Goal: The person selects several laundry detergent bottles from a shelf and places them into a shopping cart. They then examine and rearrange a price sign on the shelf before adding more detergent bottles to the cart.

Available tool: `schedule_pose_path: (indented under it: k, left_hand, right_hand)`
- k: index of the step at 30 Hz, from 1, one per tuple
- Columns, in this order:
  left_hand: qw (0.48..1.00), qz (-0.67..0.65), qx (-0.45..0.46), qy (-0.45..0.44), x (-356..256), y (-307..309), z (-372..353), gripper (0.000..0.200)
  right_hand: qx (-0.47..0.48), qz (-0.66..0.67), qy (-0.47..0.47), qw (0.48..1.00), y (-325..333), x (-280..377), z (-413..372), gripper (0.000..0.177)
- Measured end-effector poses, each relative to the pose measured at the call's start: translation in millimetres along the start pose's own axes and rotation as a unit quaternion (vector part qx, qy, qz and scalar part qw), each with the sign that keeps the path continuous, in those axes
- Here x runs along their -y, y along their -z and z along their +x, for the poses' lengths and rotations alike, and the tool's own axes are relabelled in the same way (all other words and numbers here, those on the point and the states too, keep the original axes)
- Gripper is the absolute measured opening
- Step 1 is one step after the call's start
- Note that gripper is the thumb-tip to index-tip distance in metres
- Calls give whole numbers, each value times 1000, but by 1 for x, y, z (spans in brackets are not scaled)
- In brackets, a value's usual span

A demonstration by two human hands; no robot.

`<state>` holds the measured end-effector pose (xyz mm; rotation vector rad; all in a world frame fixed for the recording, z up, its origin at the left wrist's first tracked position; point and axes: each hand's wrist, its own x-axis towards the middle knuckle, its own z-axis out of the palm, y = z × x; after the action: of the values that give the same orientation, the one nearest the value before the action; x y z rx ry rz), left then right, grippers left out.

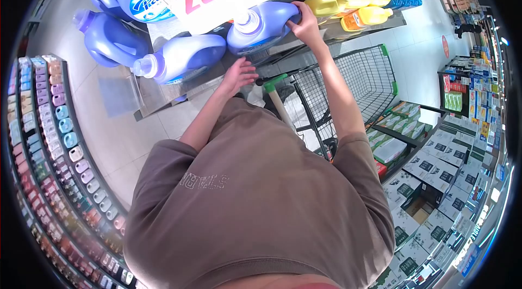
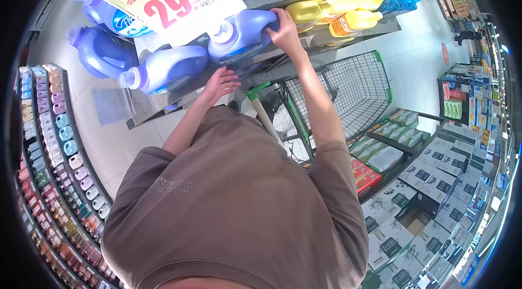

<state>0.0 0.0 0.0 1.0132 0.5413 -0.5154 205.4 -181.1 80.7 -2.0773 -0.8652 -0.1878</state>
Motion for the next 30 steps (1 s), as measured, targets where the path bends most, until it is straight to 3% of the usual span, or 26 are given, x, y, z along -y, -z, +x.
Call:
schedule_pose_path:
  k: [2,3,8,9,14,17,21,23,24,26,30]
  left_hand:
    - [992,-115,-25,-44,2,-9,4,73]
    - [993,-98,-31,-54,-11,2,3,73]
    - [963,-231,-111,-79,-6,-23,13,84]
    - [965,-228,-107,-79,-8,-24,15,84]
    - [954,-252,-115,-111,-18,-37,15,88]
    - [960,-246,-89,-103,-18,-38,18,93]
    - [963,-238,-94,-89,-21,-33,31,99]
    - [976,-205,27,-66,-13,-22,45,102]
    - [977,-200,31,-65,-17,-30,40,102]
    - [974,-219,-55,-35,-24,-54,23,111]
    - [984,-157,-46,-64,-19,-64,13,115]
  right_hand:
    - [-29,6,-9,1000,-2,-3,-4,43]
    - [-45,16,-1,999,-13,2,6,43]
    - [6,46,-108,993,8,6,-13,33]
    - [37,80,-157,984,12,7,-14,32]
    - [97,120,-163,974,16,-4,-27,23]
    - [119,195,-192,954,15,-4,-45,29]
    - [61,168,-226,958,14,27,-50,31]
    - [56,96,-219,969,23,58,-37,32]
    - [74,56,-219,971,27,70,-33,34]
    - [85,12,-223,971,40,92,-30,35]
    - [76,-65,-248,964,70,139,-33,36]
